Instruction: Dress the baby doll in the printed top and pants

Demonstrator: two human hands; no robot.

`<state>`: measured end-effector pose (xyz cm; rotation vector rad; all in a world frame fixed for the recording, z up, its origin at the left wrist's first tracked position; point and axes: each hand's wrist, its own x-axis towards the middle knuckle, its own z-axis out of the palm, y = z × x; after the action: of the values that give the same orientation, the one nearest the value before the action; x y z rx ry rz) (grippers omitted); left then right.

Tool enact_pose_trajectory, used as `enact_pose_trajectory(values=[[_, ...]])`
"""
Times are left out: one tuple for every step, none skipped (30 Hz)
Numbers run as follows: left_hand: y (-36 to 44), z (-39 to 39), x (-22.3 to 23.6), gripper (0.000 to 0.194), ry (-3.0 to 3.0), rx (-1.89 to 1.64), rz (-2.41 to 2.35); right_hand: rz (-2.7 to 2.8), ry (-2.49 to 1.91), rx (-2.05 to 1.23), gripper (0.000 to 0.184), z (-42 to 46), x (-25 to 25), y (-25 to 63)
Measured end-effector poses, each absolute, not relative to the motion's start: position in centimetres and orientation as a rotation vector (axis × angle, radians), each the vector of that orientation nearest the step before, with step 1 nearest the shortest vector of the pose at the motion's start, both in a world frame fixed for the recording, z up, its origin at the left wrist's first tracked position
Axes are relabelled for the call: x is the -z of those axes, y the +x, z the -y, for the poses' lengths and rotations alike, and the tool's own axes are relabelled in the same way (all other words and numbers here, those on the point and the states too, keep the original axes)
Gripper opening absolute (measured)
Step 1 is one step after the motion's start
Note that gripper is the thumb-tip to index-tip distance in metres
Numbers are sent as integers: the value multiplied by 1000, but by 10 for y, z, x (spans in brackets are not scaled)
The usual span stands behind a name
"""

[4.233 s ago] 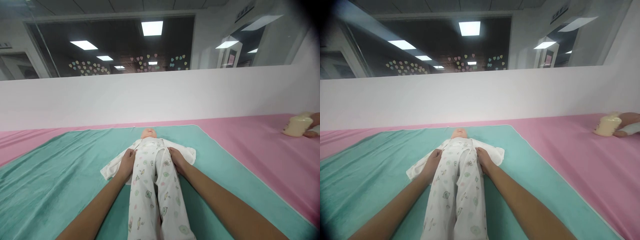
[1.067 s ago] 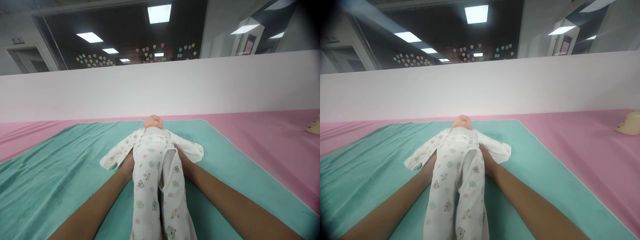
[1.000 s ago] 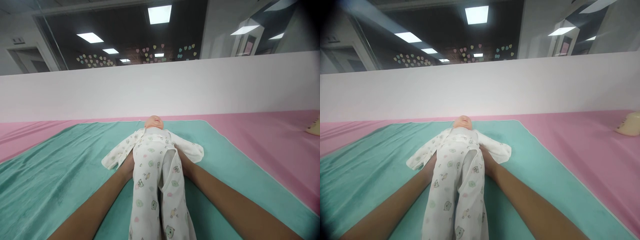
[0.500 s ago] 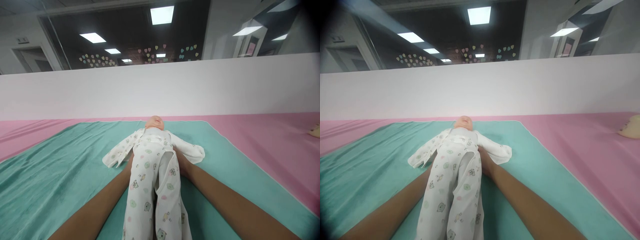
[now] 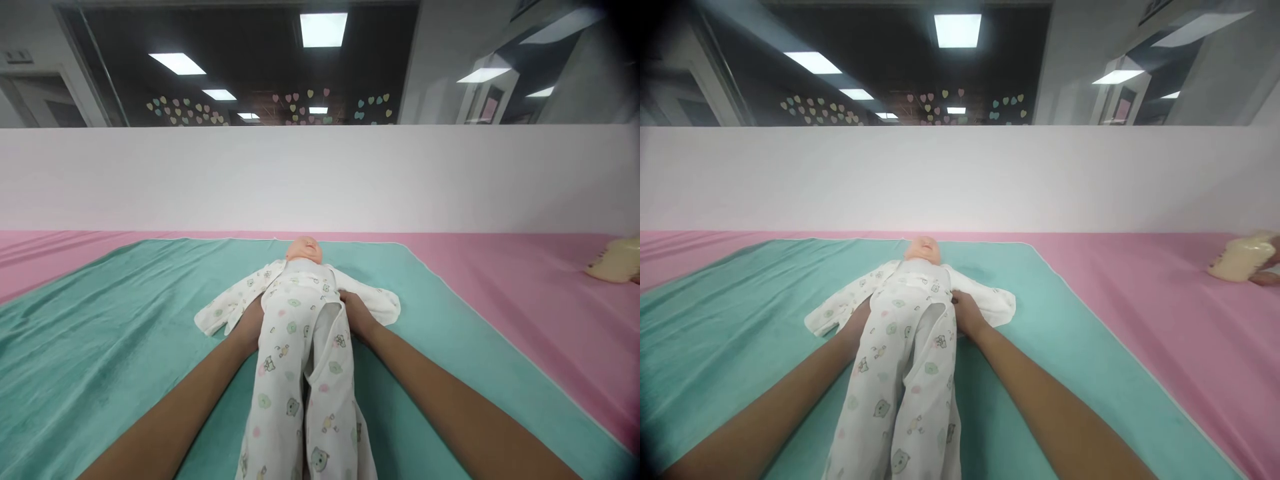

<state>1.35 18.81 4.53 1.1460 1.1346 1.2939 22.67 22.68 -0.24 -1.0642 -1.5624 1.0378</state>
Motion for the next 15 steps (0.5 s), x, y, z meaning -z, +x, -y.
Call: enact_pose_trajectory(values=[[11, -188, -44, 17, 1203, -1304, -1199, 1605, -1137, -911, 12, -226, 1, 229], [9, -190, -43, 15, 1277, -1298, -1273, 1626, -1197, -806, 14, -226, 0, 231], [8, -193, -42, 14, 1363, -1274, -1349, 1621, -1238, -745, 15, -225, 0, 232], [7, -196, -41, 14, 1449, -1235, -1422, 1598, -1263, -708, 16, -225, 0, 233], [5, -200, -40, 15, 1527, -1194, -1492, 1570, -1276, -686, 17, -224, 0, 234], [3, -203, -39, 18, 1583, -1162, -1550, 1548, -1278, -670, 18, -224, -1, 234], [2, -206, -37, 21, 1611, -1145, -1595, 1538, -1272, -652, 19, -224, -1, 234], [0, -208, -36, 24, 1628, -1138, -1642, 1540, -1261, -628, 20, -224, -2, 234], [-1, -209, -34, 27, 1643, -1139, -1686, 1556, -1243, -595, 21, -224, -3, 234], [-3, -209, -33, 31, 1661, -1147, -1722, 1584, -1217, -557, 22, -224, -4, 234], [-3, -209, -32, 34, 1688, -1162, -1746, 1617, -1186, -520, 21, -225, -5, 234], [-4, -208, -32, 36, 1721, -1181, -1765, 1647, -1154, -492, 21, -226, -7, 234], [-4, -207, -32, 36, 1758, -1205, -1781, 1672, -1127, -477, 21, -227, -8, 235], [-4, -207, -32, 35, 1804, -1230, -1789, 1695, -1107, -474, 21, -230, -10, 236], [-4, -208, -32, 34, 1868, -1255, -1786, 1717, -1093, -476, 20, -232, -12, 237]])
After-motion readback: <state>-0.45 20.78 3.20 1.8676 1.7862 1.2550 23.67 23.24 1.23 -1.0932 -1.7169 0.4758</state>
